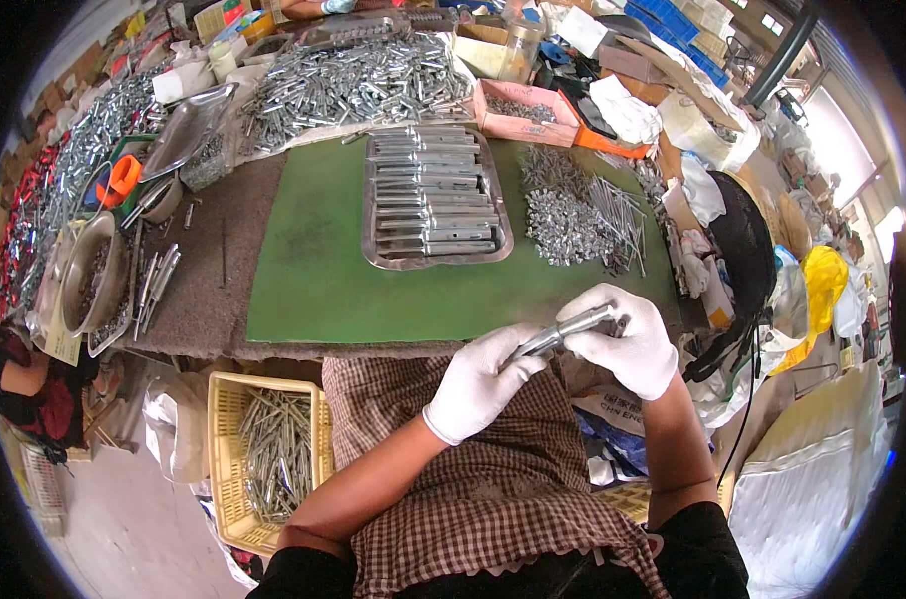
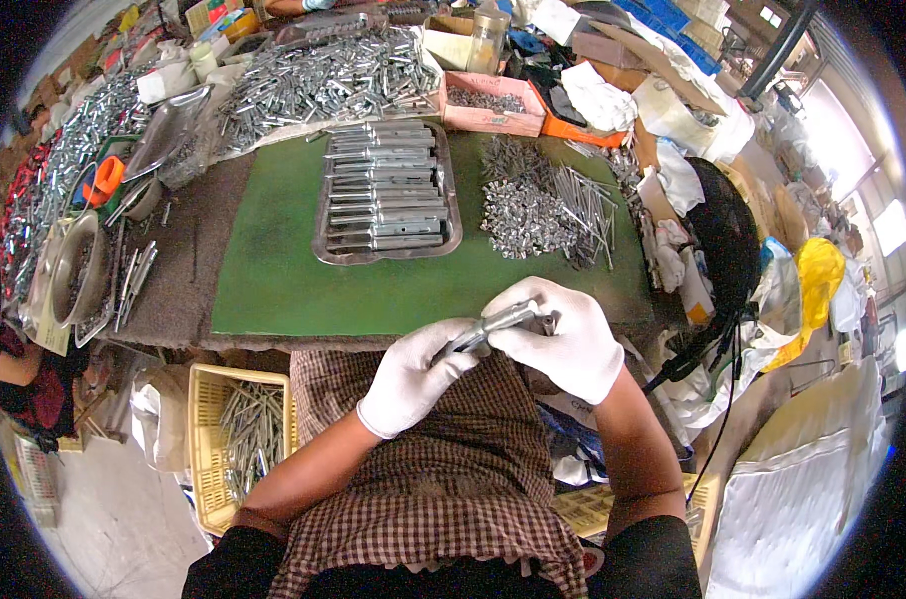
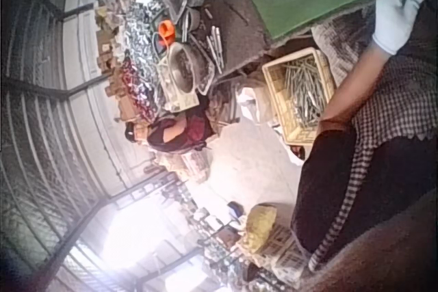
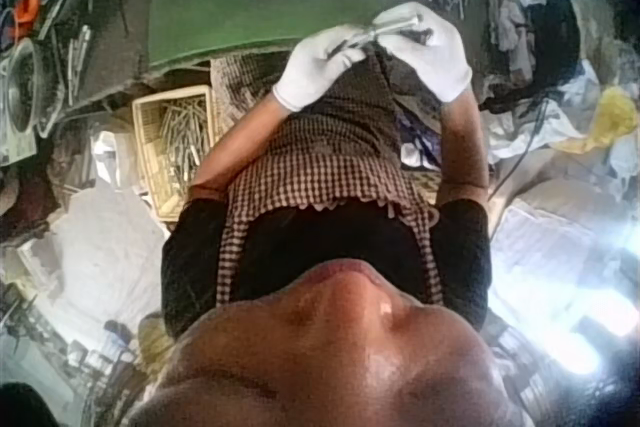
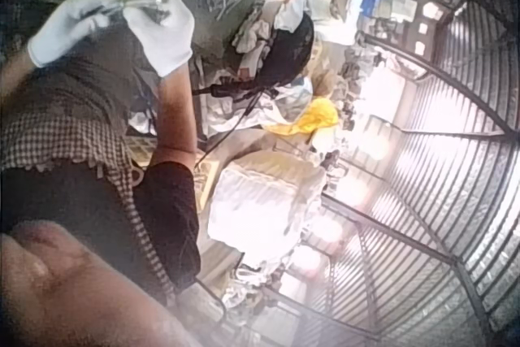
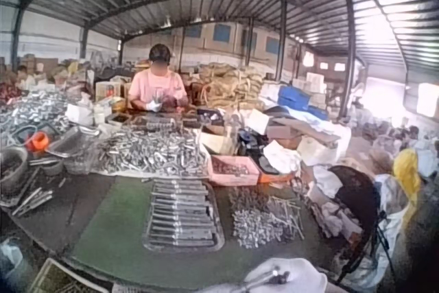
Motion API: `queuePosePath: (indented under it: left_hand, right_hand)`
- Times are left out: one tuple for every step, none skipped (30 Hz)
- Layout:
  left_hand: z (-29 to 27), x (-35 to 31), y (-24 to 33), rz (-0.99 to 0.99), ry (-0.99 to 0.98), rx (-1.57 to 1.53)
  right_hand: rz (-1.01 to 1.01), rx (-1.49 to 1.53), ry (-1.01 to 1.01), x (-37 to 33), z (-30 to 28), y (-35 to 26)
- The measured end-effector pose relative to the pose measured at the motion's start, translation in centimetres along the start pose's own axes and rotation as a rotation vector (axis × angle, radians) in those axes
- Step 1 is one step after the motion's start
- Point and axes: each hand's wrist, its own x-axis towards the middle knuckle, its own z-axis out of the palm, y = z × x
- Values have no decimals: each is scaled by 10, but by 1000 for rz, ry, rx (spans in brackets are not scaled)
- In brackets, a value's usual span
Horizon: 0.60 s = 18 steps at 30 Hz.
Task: The person assembles metal components by picking up cylindrical metal sleeves from a tray and inserting small metal pins and parts into them by hand.
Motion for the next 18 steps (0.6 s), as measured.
queuePosePath:
  left_hand:
    - [1,1,-2,6,15,46]
    - [0,1,-2,4,15,45]
    - [0,3,-1,-7,5,55]
    - [-1,4,0,-18,-5,64]
    - [0,4,2,-19,-10,62]
    - [1,4,6,0,19,71]
    - [1,4,8,18,48,79]
    - [2,4,7,15,45,80]
    - [3,4,4,0,28,39]
    - [4,4,3,-15,9,-2]
    - [5,4,3,-17,-3,-4]
    - [5,4,0,-34,-39,-97]
    - [5,4,-2,-53,-77,-189]
    - [4,4,-6,-57,-90,-188]
    - [3,2,-12,-17,-85,-307]
    - [4,2,-13,20,-86,-430]
    - [7,3,-10,50,-20,-347]
    - [11,3,-8,45,-51,-351]
  right_hand:
    - [52,38,-25,0,-1,-2]
    - [105,76,-50,0,-2,-3]
    - [108,76,-45,0,-2,-3]
    - [115,97,-31,0,0,-3]
    - [122,119,-16,0,0,-3]
    - [123,121,-15,0,-1,-2]
    - [78,90,-39,-2,-2,0]
    - [33,60,-62,-3,-3,3]
    - [86,78,-78,-8,-4,8]
    - [93,78,-68,-11,0,11]
    - [40,100,-38,-12,8,11]
    - [-14,124,-8,-11,14,13]
    - [-58,98,33,-11,15,10]
    - [-52,102,46,-14,11,3]
    - [-16,19,98,-17,7,-7]
    - [27,-65,156,-21,3,-13]
    - [-111,-146,122,-15,5,-17]
    - [-241,-167,157,-14,13,-3]
